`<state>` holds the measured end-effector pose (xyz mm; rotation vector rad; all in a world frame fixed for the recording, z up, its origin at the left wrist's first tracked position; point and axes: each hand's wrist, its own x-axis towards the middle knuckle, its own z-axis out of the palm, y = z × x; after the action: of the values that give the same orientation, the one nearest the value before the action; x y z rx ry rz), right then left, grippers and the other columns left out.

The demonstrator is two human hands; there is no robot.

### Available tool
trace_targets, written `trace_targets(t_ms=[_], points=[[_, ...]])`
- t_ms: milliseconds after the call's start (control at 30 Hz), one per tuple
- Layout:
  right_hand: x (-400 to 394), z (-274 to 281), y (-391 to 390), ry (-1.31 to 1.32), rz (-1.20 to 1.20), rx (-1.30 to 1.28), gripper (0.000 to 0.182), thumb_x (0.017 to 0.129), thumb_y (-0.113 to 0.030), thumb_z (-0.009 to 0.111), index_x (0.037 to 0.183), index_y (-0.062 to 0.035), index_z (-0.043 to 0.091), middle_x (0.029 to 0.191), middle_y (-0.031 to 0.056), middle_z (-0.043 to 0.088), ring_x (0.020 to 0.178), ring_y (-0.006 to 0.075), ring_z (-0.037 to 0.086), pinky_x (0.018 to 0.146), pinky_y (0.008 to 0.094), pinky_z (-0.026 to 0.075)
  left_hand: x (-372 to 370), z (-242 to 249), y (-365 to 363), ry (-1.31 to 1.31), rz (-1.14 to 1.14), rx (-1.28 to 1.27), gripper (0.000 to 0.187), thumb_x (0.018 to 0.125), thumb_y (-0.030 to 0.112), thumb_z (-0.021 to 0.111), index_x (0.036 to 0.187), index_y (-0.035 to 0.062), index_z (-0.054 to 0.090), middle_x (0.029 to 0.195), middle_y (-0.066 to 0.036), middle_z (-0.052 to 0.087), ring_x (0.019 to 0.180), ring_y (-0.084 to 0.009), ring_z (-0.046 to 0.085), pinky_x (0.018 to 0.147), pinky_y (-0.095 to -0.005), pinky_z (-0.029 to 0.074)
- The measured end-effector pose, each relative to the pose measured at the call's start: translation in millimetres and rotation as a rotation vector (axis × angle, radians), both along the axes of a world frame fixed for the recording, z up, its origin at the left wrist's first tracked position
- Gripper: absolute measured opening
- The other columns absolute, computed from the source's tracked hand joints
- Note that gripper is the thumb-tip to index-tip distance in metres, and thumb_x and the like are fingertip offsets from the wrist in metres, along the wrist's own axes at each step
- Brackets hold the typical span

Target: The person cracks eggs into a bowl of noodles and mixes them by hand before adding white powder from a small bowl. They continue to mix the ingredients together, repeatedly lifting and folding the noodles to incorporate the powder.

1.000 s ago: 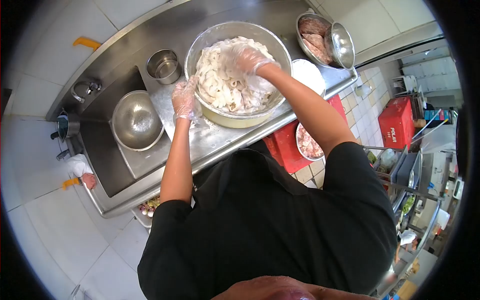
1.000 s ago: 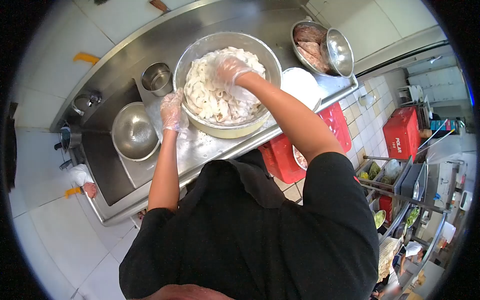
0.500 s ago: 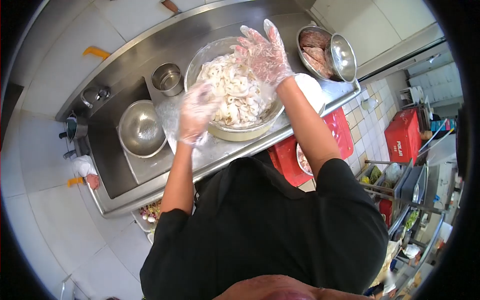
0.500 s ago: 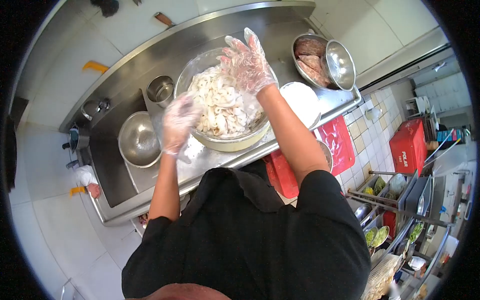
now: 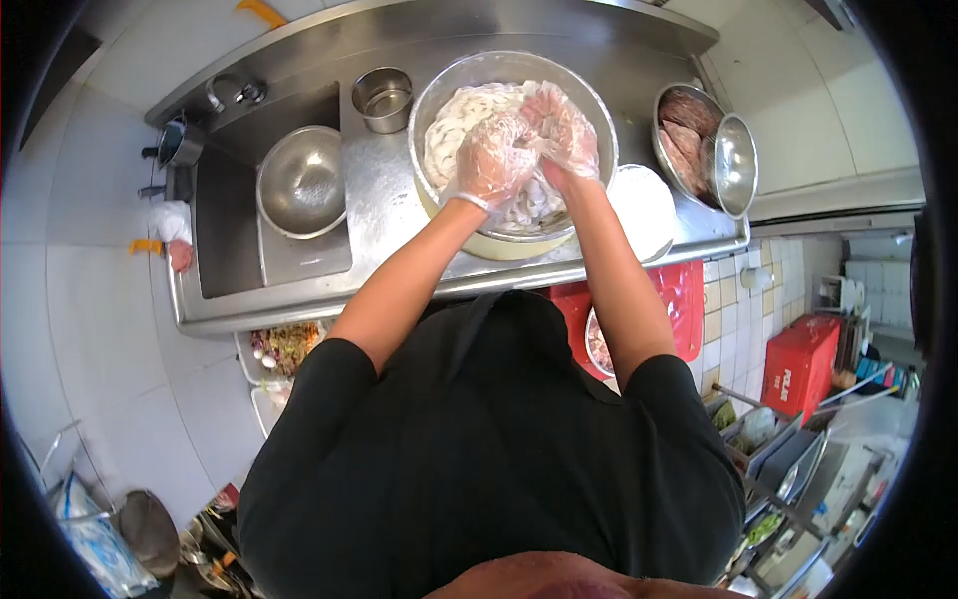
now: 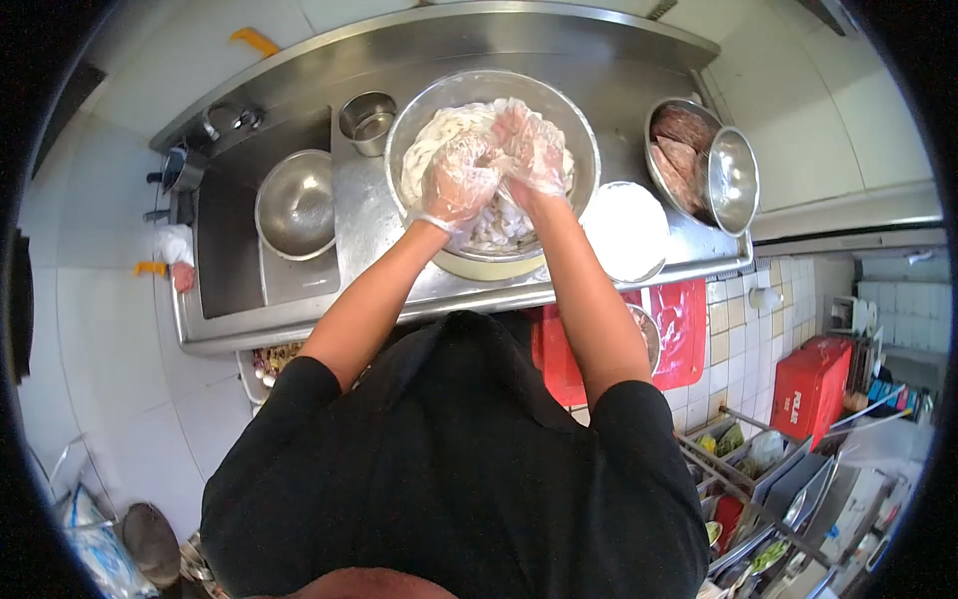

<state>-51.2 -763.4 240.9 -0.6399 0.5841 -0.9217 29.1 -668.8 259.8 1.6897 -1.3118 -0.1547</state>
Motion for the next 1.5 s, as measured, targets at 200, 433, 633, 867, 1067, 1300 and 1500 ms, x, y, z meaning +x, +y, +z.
trace_targets(t_ms=[200,433,633,867,1067,1300,1500], points=[[3,-12,48,0.032,-0.021,0.138,0.032,0.082,-0.002,0.053,0.113,0.0003,0.046,0.109,0.0127,0.053,0.097,0.0226,0.053,0.089,0.0344,0.043,9,-8,11,0.296,-0.051,-0.056,0.016,0.066,0.012,0.062,0.079,0.0024,0.063,0.076,-0.010,0.063,0.070,-0.0209,0.060,0.065,-0.0306,0.046],[22,-13,80,0.534,0.238,-0.320,0.034,0.088,-0.013,0.042,0.118,0.0028,0.044,0.114,0.0157,0.052,0.102,0.0242,0.051,0.090,0.0322,0.038,38,8,37,0.432,0.026,-0.130,0.009,0.063,0.003,0.060,0.071,0.0010,0.062,0.070,-0.008,0.062,0.064,-0.0151,0.058,0.061,-0.0260,0.046],[43,30,117,0.878,0.624,-0.613,0.035,0.079,-0.015,0.043,0.102,0.0085,0.054,0.096,0.0167,0.059,0.087,0.0201,0.054,0.078,0.0294,0.041,128,-36,81,-0.067,0.161,-0.129,0.008,0.065,0.010,0.057,0.066,0.0039,0.062,0.069,-0.009,0.062,0.065,-0.0202,0.060,0.062,-0.0290,0.047],[83,12,158,0.506,0.559,-0.353,0.034,0.079,-0.016,0.056,0.104,0.0078,0.054,0.082,0.0077,0.059,0.078,0.0115,0.054,0.067,0.0239,0.043,201,-75,136,0.397,0.206,-0.021,0.011,0.066,0.012,0.055,0.066,0.0047,0.062,0.073,-0.007,0.061,0.072,-0.0213,0.059,0.070,-0.0295,0.045],[75,2,203,0.581,0.395,-0.138,0.036,0.080,-0.013,0.055,0.112,0.0030,0.050,0.101,0.0105,0.057,0.088,0.0171,0.058,0.071,0.0283,0.049,255,-128,187,-0.398,0.292,0.356,0.023,0.073,0.016,0.044,0.072,0.0075,0.065,0.077,-0.012,0.062,0.072,-0.0269,0.059,0.066,-0.0374,0.045],[24,-15,229,0.752,0.199,-0.055,0.034,0.081,-0.016,0.056,0.110,0.0015,0.052,0.094,0.0079,0.061,0.085,0.0178,0.059,0.070,0.0287,0.047,221,-182,167,0.170,-0.025,0.244,0.021,0.076,0.019,0.047,0.073,0.0043,0.061,0.074,-0.013,0.060,0.067,-0.0240,0.057,0.064,-0.0348,0.045],[-41,-51,261,0.801,0.098,0.072,0.033,0.081,-0.017,0.055,0.109,0.0008,0.052,0.094,0.0075,0.060,0.083,0.0168,0.059,0.070,0.0274,0.047,168,-145,158,1.033,-0.692,0.650,0.018,0.074,0.010,0.058,0.091,0.0040,0.059,0.081,-0.002,0.059,0.069,-0.0159,0.055,0.069,-0.0300,0.046]])
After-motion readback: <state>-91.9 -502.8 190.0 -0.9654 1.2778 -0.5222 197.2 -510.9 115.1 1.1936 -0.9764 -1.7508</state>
